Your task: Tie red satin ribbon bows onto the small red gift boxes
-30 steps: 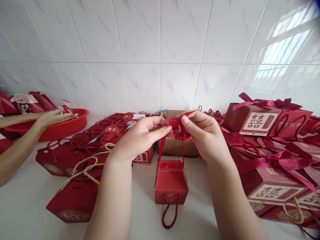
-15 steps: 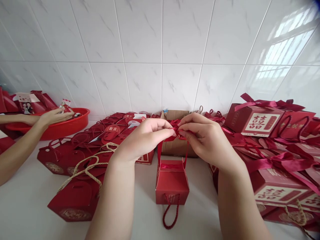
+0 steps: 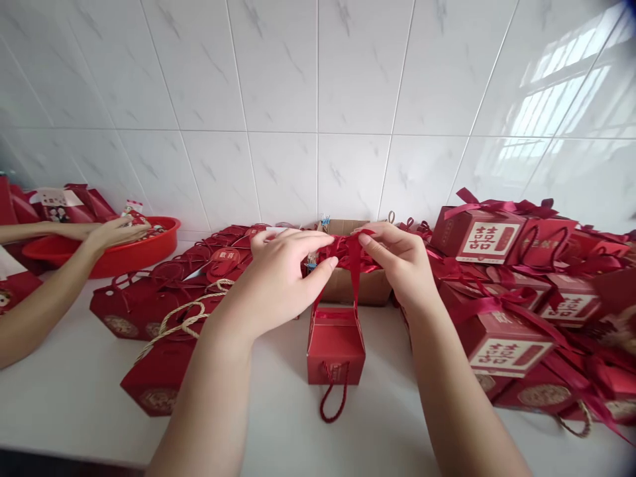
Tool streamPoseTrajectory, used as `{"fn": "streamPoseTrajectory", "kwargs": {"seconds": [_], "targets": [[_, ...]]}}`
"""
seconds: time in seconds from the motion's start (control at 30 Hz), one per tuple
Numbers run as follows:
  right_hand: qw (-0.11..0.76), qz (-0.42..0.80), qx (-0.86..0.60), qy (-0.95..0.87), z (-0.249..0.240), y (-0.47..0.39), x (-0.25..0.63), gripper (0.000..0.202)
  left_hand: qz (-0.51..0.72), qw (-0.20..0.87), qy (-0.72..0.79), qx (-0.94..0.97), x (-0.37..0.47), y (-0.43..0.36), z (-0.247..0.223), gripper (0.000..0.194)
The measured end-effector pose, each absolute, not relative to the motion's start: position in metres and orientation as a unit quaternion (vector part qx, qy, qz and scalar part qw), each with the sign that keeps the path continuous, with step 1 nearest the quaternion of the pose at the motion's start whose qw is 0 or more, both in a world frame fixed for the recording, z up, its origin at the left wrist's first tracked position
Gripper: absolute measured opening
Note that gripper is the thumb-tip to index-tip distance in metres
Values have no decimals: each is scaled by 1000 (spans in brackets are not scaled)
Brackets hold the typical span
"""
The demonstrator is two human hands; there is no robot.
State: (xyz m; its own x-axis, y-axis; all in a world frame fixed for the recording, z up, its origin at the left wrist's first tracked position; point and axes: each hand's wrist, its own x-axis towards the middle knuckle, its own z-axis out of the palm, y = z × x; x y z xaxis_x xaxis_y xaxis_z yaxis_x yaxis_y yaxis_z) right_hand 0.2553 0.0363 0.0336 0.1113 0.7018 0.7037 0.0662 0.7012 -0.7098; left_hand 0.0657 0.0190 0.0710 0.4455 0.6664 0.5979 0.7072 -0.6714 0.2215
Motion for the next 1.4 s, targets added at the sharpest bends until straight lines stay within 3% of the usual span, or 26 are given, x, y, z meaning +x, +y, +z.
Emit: {"fn": "streamPoseTrajectory", "kwargs": {"seconds": [0.13, 0.4, 0.93, 1.4], "targets": [[695, 406, -291, -516, 21, 30, 260, 16, -309, 44, -442, -841, 55, 12, 69, 34], [667, 530, -312, -421, -9, 17, 255, 38, -335, -83, -509, -789, 28, 8, 47, 43], [694, 509, -311, -403, -16, 17, 251, 40, -317, -80, -520, -789, 19, -1, 34, 49], [757, 429, -277, -408, -41, -21, 262, 28, -268, -30, -588, -763, 3, 4, 8, 50]]}}
